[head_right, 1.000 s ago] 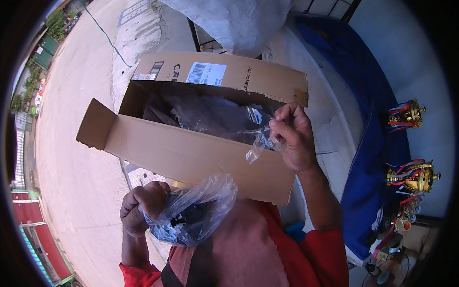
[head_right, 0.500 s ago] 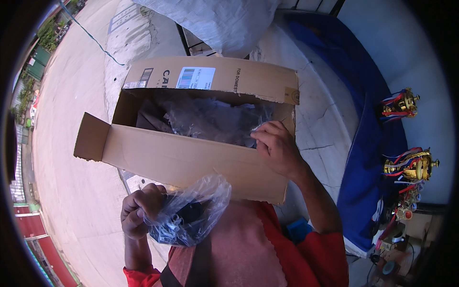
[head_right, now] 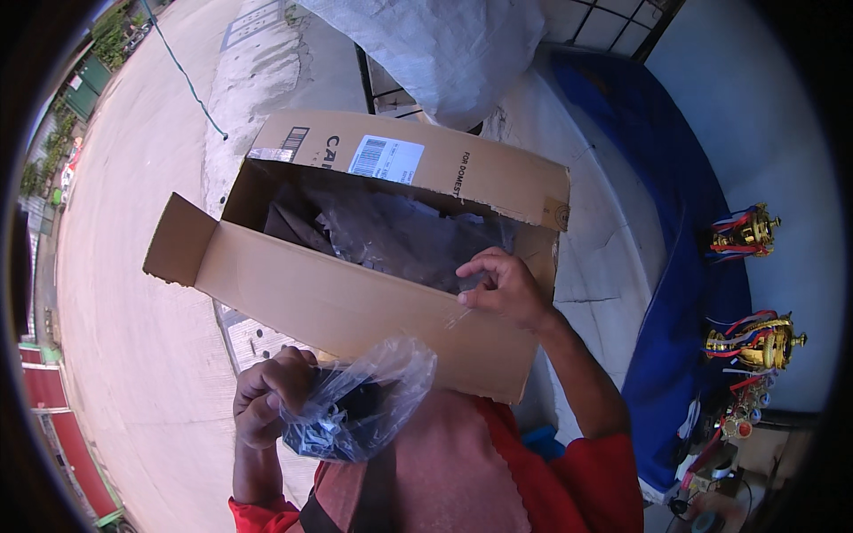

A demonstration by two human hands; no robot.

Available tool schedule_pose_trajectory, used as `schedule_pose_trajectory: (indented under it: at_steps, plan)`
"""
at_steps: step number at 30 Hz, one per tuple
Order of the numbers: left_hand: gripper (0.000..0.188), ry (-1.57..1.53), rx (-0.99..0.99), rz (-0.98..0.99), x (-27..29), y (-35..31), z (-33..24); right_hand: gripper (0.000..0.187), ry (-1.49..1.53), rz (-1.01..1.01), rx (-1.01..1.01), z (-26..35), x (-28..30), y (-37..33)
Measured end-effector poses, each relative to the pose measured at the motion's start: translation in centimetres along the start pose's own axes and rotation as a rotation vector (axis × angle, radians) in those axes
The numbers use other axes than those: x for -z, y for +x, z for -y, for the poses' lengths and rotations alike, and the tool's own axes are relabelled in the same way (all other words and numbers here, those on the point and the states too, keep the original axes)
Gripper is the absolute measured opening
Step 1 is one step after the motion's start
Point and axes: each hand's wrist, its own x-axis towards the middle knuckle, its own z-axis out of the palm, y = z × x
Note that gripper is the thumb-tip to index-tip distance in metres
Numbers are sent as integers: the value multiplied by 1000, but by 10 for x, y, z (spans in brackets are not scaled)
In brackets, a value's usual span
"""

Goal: The person unpacks gold trophies from a cardboard box, removes them from plastic wrapping, and places them on a blue-covered table. They then peel backing from small rectangular stickers and affix them to the trophy bases.

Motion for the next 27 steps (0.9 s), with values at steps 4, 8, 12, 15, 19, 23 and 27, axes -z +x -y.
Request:
schedule_pose_trajectory:
  at_steps: [4,8,12,15,19,23,27]
  plan:
    - [22,-6,42,-52,0,0,-3,34,-499,111,57,9,5,-3]
    - [21,9,60,-60,-2,-5,-1,33,-641,17,178,12,-1,-27]
    - [17,53,65,18,6,-5,1,27,-668,-69,332,13,-9,-39]
    - [13,35,43,80,9,-4,2,25,-593,-201,413,16,-8,-29]
    - [12,23,131,75,10,0,2,18,202,-454,300,27,6,-16]
    - [11,16,137,66,10,1,3,14,289,-378,302,39,19,-4]
    - [11,25,108,55,13,-4,6,18,57,-341,508,61,15,11]
